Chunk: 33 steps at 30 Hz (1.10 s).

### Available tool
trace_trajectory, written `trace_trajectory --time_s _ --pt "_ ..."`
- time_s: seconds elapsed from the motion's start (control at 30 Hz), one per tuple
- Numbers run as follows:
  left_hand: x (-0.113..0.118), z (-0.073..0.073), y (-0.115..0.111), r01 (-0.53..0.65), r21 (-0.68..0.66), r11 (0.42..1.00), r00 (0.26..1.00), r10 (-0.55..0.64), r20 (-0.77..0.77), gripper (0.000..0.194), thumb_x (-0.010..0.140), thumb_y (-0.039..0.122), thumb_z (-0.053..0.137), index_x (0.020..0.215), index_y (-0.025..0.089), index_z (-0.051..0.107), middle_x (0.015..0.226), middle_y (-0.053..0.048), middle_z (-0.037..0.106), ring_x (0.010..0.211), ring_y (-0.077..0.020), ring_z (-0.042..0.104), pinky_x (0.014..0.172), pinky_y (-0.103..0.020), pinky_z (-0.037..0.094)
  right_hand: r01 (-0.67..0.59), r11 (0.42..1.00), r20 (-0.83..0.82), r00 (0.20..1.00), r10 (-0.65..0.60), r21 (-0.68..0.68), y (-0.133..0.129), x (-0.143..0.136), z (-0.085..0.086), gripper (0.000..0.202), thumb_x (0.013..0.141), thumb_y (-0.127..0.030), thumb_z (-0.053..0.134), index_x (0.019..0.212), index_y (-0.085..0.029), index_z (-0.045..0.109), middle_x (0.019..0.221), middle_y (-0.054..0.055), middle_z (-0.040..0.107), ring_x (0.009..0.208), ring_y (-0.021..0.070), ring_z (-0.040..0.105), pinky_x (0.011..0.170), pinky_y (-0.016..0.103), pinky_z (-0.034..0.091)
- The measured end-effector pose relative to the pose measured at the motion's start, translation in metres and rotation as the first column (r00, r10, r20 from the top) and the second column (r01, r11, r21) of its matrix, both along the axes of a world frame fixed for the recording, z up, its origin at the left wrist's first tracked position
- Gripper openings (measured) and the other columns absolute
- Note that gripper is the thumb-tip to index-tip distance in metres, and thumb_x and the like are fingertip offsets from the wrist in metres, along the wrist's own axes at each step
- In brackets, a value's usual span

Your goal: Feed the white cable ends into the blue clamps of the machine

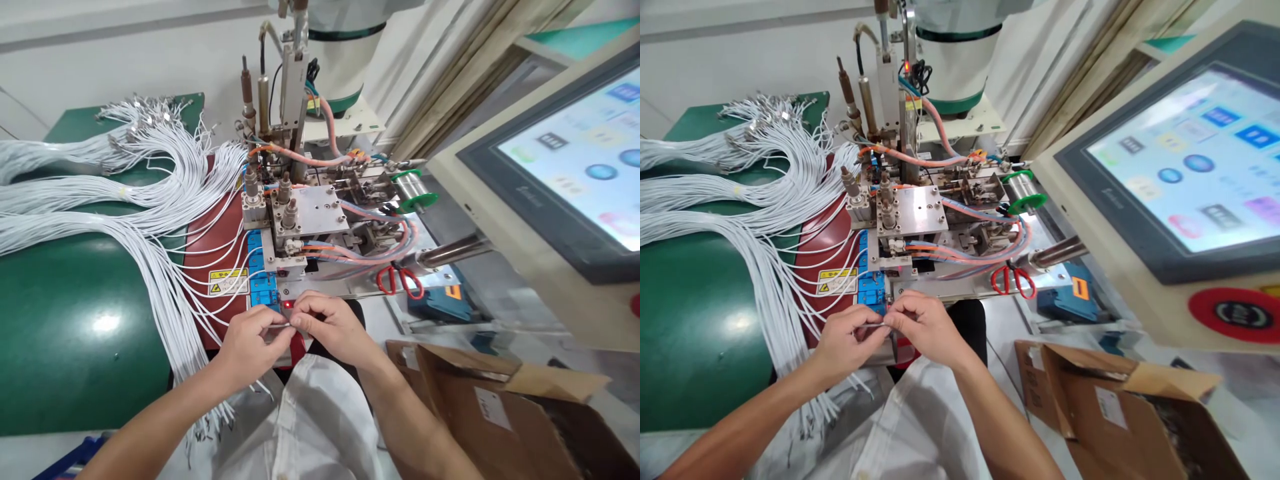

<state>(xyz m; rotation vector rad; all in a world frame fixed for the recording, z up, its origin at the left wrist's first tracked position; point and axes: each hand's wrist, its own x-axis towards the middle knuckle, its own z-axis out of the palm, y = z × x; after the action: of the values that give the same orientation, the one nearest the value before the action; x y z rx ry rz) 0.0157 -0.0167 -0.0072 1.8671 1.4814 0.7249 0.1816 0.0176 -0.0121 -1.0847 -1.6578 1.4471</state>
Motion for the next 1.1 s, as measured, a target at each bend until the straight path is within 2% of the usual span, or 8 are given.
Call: trace_trajectory --time_s 0.07,0.13,0.23,0.33,0.57,0.93,1.03,1.1 --pt "-0.002 -0.005 -0.001 0.033 0.100 0.994 0.999 -0.037 0.033 0.013 0.081 0.022 0.052 0.082 0.017 0.065 0.073 -0.003 0.062 0.064 -0.0112 0.057 0.062 -0.022 0.046 0.076 0.995 0.022 0.997 -0.078 0.068 -0.003 -0.004 0.000 0.021 0.079 -0.027 0.057 0.060 -0.017 0.058 0.062 0.000 0.053 0.062 0.0122 0.050 0.059 0.024 0.040" --pt "-0.003 -0.007 -0.001 0.020 0.136 0.990 0.996 -0.032 0.089 0.017 0.084 0.021 0.049 0.088 0.017 0.065 0.080 -0.005 0.064 0.072 -0.0127 0.059 0.069 -0.023 0.048 0.194 0.979 -0.018 0.981 -0.193 0.061 -0.009 -0.010 -0.003 0.023 0.081 -0.029 0.053 0.062 -0.018 0.057 0.063 0.000 0.053 0.062 0.0126 0.051 0.059 0.025 0.041" --pt "-0.003 -0.006 0.001 -0.073 0.065 0.995 0.984 0.062 0.167 0.016 0.084 0.023 0.051 0.086 0.018 0.066 0.080 -0.005 0.066 0.074 -0.0136 0.060 0.070 -0.024 0.049 0.408 0.913 -0.135 0.905 -0.403 0.003 -0.018 -0.022 -0.011 0.021 0.085 -0.028 0.046 0.070 -0.018 0.058 0.071 0.002 0.056 0.068 0.0135 0.054 0.063 0.026 0.044" --pt "-0.002 -0.004 0.002 -0.117 0.002 0.993 0.977 0.115 0.179 0.014 0.082 0.023 0.053 0.082 0.017 0.066 0.079 -0.004 0.066 0.074 -0.0137 0.061 0.070 -0.025 0.050 0.501 0.864 -0.161 0.858 -0.488 0.049 -0.026 -0.031 -0.016 0.013 0.081 -0.023 0.051 0.075 -0.019 0.061 0.076 0.003 0.058 0.074 0.0145 0.056 0.068 0.027 0.045" --pt "0.000 -0.006 0.001 -0.141 0.004 0.990 0.977 0.138 0.162 0.013 0.080 0.021 0.053 0.080 0.017 0.065 0.076 -0.002 0.064 0.069 -0.0120 0.059 0.064 -0.022 0.048 0.515 0.846 -0.048 0.856 -0.514 0.136 -0.028 -0.036 -0.011 0.008 0.075 -0.018 0.057 0.067 -0.018 0.060 0.071 0.002 0.057 0.065 0.0132 0.055 0.064 0.026 0.046" --pt "0.005 -0.011 -0.004 -0.181 -0.114 0.977 0.956 0.202 0.212 0.014 0.083 0.026 0.048 0.082 0.017 0.059 0.073 -0.001 0.065 0.064 -0.0116 0.059 0.059 -0.021 0.048 0.535 0.836 -0.087 0.845 -0.528 0.122 -0.030 -0.052 -0.021 0.007 0.078 -0.017 0.048 0.073 -0.019 0.053 0.073 0.001 0.052 0.067 0.0130 0.052 0.062 0.025 0.045" --pt "0.003 -0.008 -0.003 -0.182 -0.052 0.982 0.968 0.189 0.167 0.014 0.082 0.023 0.048 0.081 0.017 0.061 0.073 -0.002 0.065 0.064 -0.0121 0.059 0.060 -0.022 0.048 0.486 0.851 -0.016 0.870 -0.493 0.201 -0.026 -0.045 -0.015 0.009 0.077 -0.017 0.047 0.071 -0.019 0.053 0.071 0.002 0.054 0.066 0.0136 0.053 0.062 0.025 0.045" --pt "-0.001 -0.005 -0.001 -0.146 -0.001 0.989 0.983 0.145 0.116 0.014 0.081 0.020 0.048 0.079 0.018 0.062 0.075 -0.002 0.065 0.067 -0.0128 0.059 0.064 -0.023 0.047 0.396 0.873 0.064 0.901 -0.430 0.286 -0.021 -0.038 -0.011 0.010 0.077 -0.016 0.047 0.069 -0.019 0.054 0.070 0.002 0.056 0.067 0.0145 0.054 0.063 0.026 0.044"
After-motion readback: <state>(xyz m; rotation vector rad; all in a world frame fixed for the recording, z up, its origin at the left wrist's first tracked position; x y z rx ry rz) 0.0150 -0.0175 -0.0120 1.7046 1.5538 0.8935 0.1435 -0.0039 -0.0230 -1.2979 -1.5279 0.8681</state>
